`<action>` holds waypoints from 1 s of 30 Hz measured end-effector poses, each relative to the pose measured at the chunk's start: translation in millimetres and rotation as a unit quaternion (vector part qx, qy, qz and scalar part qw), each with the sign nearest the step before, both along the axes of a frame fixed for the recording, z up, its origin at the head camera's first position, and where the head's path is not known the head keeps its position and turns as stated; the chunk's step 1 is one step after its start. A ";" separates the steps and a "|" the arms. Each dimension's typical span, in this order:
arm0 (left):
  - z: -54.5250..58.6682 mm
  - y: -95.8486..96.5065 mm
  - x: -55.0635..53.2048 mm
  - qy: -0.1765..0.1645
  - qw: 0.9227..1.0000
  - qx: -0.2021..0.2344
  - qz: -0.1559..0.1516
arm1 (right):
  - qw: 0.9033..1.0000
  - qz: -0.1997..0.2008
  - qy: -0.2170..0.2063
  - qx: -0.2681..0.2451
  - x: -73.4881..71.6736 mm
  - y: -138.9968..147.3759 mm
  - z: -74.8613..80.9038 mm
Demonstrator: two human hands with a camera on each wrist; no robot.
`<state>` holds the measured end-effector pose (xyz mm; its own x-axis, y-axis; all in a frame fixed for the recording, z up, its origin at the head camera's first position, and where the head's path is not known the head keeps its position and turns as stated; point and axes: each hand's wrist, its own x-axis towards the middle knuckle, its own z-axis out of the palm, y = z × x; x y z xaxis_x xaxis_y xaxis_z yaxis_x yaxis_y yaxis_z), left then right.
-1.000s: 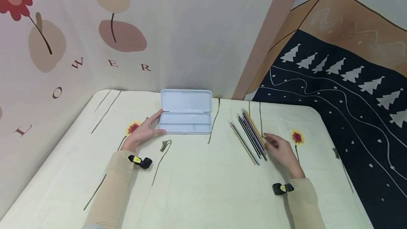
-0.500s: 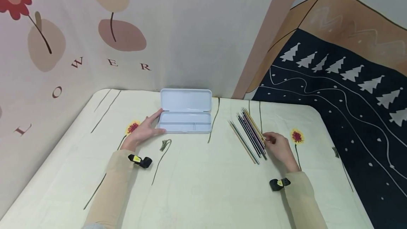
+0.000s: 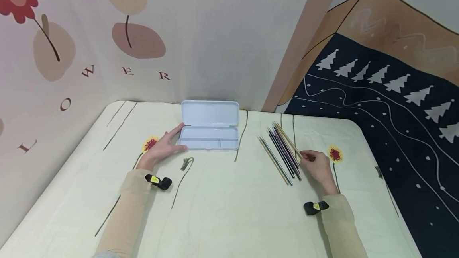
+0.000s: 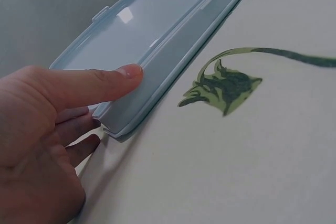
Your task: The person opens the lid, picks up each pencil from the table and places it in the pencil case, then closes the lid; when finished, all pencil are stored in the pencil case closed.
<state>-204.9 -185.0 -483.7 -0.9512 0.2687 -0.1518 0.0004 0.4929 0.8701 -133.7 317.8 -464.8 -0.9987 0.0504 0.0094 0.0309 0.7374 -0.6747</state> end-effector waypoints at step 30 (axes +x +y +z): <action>-0.1 1.3 0.5 -0.001 1.000 -0.016 0.005 | 0.996 0.011 0.051 -0.071 -7.4 -22.2 4.9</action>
<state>-204.4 -183.7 -483.9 -0.9535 0.2536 -0.1626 -0.0072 0.5205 0.8538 -141.1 295.6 -459.9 -0.9938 0.0372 0.1044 -0.0573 0.6336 -0.7715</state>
